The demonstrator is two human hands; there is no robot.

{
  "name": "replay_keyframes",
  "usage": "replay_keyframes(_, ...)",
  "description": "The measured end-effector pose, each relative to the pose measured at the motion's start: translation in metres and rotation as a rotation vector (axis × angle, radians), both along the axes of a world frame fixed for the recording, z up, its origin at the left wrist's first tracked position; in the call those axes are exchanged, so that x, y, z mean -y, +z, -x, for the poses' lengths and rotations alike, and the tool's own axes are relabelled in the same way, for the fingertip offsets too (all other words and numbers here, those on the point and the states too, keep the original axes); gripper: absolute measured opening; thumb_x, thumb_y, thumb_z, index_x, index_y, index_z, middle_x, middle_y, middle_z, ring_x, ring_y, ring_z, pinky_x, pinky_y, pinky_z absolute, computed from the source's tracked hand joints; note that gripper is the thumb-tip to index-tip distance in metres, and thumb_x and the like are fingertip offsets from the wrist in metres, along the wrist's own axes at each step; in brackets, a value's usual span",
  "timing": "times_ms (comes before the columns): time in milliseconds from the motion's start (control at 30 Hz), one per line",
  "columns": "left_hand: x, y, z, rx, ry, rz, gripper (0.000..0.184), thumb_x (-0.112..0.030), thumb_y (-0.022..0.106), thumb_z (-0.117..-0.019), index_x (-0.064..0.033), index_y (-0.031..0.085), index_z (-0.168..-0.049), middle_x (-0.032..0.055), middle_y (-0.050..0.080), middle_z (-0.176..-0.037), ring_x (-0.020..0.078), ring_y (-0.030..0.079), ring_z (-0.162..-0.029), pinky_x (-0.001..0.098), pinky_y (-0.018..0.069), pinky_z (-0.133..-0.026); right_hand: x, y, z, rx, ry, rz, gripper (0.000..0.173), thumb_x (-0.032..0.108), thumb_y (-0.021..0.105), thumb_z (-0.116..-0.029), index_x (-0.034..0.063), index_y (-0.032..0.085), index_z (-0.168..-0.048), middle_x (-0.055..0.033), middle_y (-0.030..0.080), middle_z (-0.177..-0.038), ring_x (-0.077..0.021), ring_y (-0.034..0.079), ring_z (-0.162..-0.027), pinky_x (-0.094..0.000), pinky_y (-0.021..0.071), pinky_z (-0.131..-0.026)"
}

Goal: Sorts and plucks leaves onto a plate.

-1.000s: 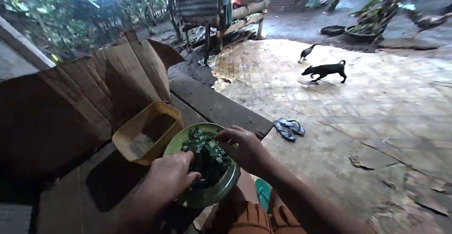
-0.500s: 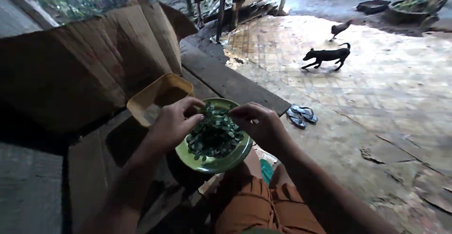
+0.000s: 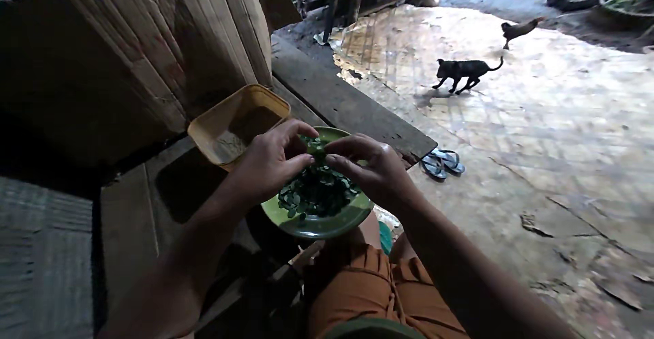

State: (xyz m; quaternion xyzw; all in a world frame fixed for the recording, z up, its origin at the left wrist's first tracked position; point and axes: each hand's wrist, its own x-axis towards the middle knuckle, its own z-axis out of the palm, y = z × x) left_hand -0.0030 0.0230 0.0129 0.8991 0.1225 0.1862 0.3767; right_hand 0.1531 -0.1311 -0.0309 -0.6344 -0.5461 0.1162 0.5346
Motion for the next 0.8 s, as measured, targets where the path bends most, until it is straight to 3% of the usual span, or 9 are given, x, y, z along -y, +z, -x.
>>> replay_keyframes(133, 0.0, 0.0, 0.0, -0.025, -0.025, 0.006, 0.034, -0.005, 0.069, -0.0938, -0.0116, 0.064, -0.127, -0.0015, 0.072, -0.092, 0.0035, 0.068, -0.079, 0.0219, 0.0581, -0.073, -0.003, -0.001, -0.003, -0.024, 0.013, -0.011, 0.012, 0.012, 0.067, -0.0973, 0.0059, 0.072, -0.105, 0.0003, 0.071, -0.091, -0.003, 0.066, -0.079, -0.0221, 0.0566, -0.074)
replay_keyframes(267, -0.003, 0.004, 0.002, -0.067, -0.012, 0.029, 0.035, -0.008, 0.066, -0.0958, -0.0116, 0.063, -0.131, 0.0016, 0.069, -0.125, 0.0069, 0.07, -0.101, 0.0256, 0.0601, -0.086, 0.002, -0.002, -0.009, -0.163, -0.003, 0.02, 0.01, 0.012, 0.065, -0.0997, 0.0061, 0.071, -0.103, 0.003, 0.069, -0.085, 0.0006, 0.062, -0.071, -0.018, 0.0533, -0.065)
replay_keyframes(367, 0.001, 0.005, -0.001, -0.069, -0.046, 0.121, 0.041, -0.009, 0.07, -0.0935, -0.0118, 0.063, -0.134, 0.0005, 0.066, -0.131, 0.0073, 0.07, -0.102, 0.0262, 0.0607, -0.086, 0.004, -0.002, -0.009, -0.214, -0.025, 0.036, 0.009, 0.013, 0.066, -0.0991, 0.007, 0.071, -0.103, 0.0039, 0.068, -0.083, 0.0009, 0.061, -0.07, -0.0176, 0.0521, -0.064)
replay_keyframes(433, 0.004, 0.001, -0.004, -0.02, -0.051, 0.152, 0.04, -0.014, 0.073, -0.0925, -0.0097, 0.064, -0.131, 0.0004, 0.069, -0.124, 0.0063, 0.07, -0.099, 0.0243, 0.06, -0.085, 0.003, -0.002, -0.008, -0.221, -0.016, 0.035, 0.008, 0.013, 0.066, -0.0991, 0.0071, 0.071, -0.102, 0.0036, 0.068, -0.082, 0.0004, 0.061, -0.069, -0.0177, 0.0526, -0.064)
replay_keyframes(567, 0.009, -0.009, -0.01, 0.112, 0.019, 0.2, 0.007, -0.009, 0.069, -0.0956, -0.0082, 0.07, -0.102, -0.0034, 0.07, -0.086, 0.0018, 0.065, -0.075, 0.0174, 0.0553, -0.069, 0.0, -0.004, -0.006, -0.21, 0.006, 0.026, 0.008, 0.013, 0.066, -0.0989, 0.0076, 0.071, -0.1, 0.0044, 0.067, -0.08, 0.0007, 0.06, -0.067, -0.017, 0.051, -0.062)
replay_keyframes(800, 0.005, -0.005, -0.009, 0.129, 0.092, 0.292, 0.005, -0.008, 0.068, -0.0968, -0.0059, 0.071, -0.101, -0.0003, 0.072, -0.086, 0.0067, 0.069, -0.074, 0.0221, 0.0592, -0.068, 0.002, -0.008, -0.011, -0.241, -0.002, 0.04, 0.01, 0.018, 0.068, -0.0984, 0.0093, 0.073, -0.1, 0.0045, 0.069, -0.081, -0.0007, 0.063, -0.069, -0.0189, 0.0535, -0.063)
